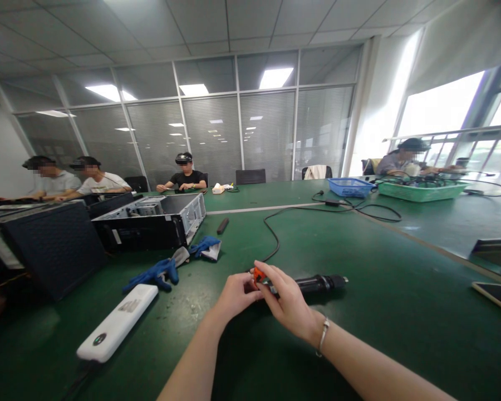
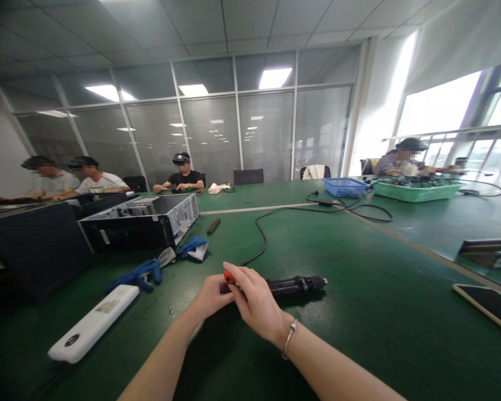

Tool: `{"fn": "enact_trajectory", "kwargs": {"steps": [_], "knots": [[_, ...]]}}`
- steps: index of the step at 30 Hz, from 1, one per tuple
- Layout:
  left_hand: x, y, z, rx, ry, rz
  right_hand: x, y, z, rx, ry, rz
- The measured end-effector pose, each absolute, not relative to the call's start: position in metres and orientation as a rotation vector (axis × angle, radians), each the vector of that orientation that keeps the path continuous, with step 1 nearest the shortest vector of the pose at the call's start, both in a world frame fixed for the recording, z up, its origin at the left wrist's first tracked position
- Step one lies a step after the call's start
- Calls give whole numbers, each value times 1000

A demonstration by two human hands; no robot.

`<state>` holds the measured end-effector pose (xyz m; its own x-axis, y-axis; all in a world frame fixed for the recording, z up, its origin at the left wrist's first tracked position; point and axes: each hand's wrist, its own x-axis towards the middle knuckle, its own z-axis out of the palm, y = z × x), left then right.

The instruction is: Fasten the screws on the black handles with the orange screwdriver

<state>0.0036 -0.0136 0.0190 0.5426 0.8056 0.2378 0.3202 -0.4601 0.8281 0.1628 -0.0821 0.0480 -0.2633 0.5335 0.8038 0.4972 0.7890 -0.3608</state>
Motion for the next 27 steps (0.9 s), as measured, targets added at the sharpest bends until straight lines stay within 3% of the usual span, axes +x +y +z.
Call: {"fn": "enact_trajectory", "kwargs": {"steps": [11,18,27], "knots": [[1,-11,18,2105,1020,814,174,-91,52,-653,-1706,-87],[2,-12,19,2024,1039,796,182,-124,76,-689,-2369,51],[3,-14,19,1989,1035,760,197,-133,47,-668,-2730,116]]}}
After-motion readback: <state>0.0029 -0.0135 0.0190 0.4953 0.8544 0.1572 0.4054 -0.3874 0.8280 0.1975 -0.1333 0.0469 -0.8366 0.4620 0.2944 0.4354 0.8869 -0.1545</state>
